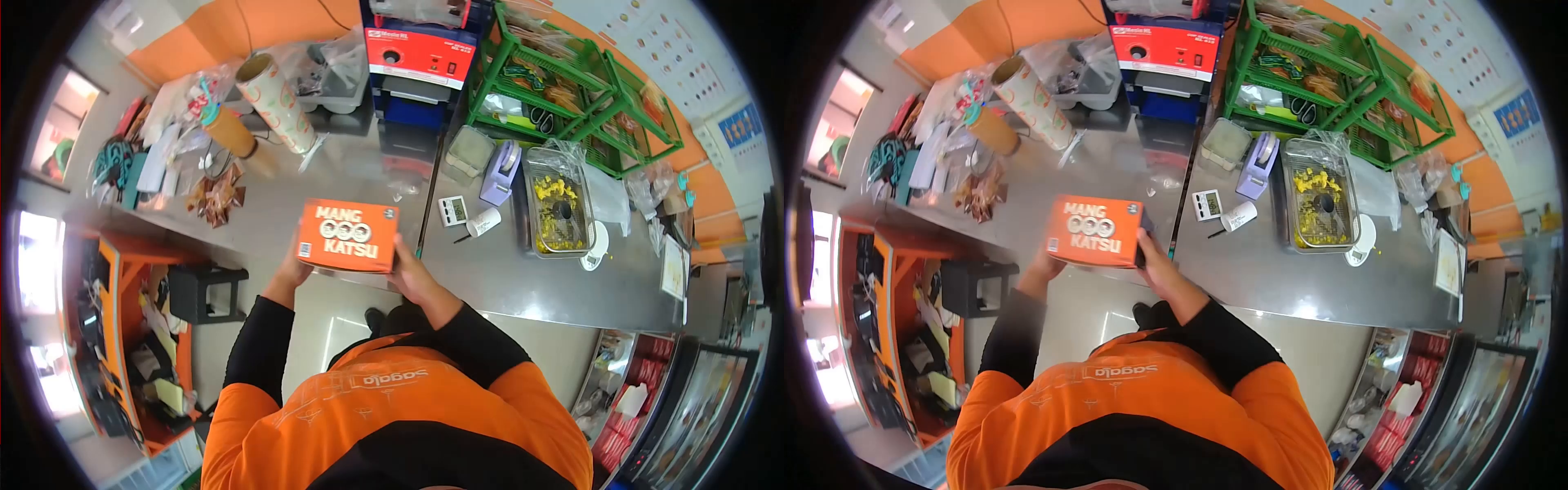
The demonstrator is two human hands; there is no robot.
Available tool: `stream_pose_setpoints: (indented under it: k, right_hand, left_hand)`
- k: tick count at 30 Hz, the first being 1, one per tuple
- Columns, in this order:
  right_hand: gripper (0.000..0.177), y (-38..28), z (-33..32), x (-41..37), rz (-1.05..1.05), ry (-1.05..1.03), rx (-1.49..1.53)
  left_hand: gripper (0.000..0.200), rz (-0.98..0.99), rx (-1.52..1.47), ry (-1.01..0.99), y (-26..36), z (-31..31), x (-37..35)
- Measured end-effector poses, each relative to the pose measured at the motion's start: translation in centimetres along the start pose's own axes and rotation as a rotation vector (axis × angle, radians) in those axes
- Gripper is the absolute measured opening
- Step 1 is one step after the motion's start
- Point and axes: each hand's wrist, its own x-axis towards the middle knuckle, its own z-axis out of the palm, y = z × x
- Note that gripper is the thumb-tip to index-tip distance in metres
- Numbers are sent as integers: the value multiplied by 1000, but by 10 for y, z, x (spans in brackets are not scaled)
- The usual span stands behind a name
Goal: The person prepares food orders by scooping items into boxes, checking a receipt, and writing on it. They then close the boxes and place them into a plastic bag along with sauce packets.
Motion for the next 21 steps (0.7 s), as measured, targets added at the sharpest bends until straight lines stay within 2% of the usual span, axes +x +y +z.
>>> stream_pose_setpoints:
  k: [3,6,9,11,12,13,14,15,16,18,21]
  right_hand:
    - [101,13,3,61,43,31,15]
    - [109,-4,16,89,96,30,-44]
    - [93,-33,28,88,132,105,-139]
    - [78,-49,2,79,-4,99,-345]
    - [70,-59,-19,72,-68,93,-455]
    - [47,-66,-44,62,-323,391,-895]
    - [43,-73,-67,47,-569,709,-1106]
    - [30,-85,-82,27,-820,1043,-1264]
    - [31,-104,-101,11,-980,1217,-1349]
    - [40,-112,-145,-12,-757,1417,-1609]
    - [45,-110,-178,-15,-574,1146,-1708]
  left_hand:
    - [71,109,-5,8,27,-25,15]
    - [70,55,-26,64,50,-40,30]
    - [69,61,-58,41,66,-42,41]
    - [66,79,-150,8,67,-57,42]
    - [74,62,-93,40,74,-52,32]
    - [75,83,-10,73,75,-57,25]
    - [76,102,75,109,78,-67,17]
    - [77,119,161,145,79,-75,8]
    - [77,126,206,241,79,-77,-3]
    - [78,142,297,429,85,-80,-20]
    - [76,118,353,427,102,-83,-22]
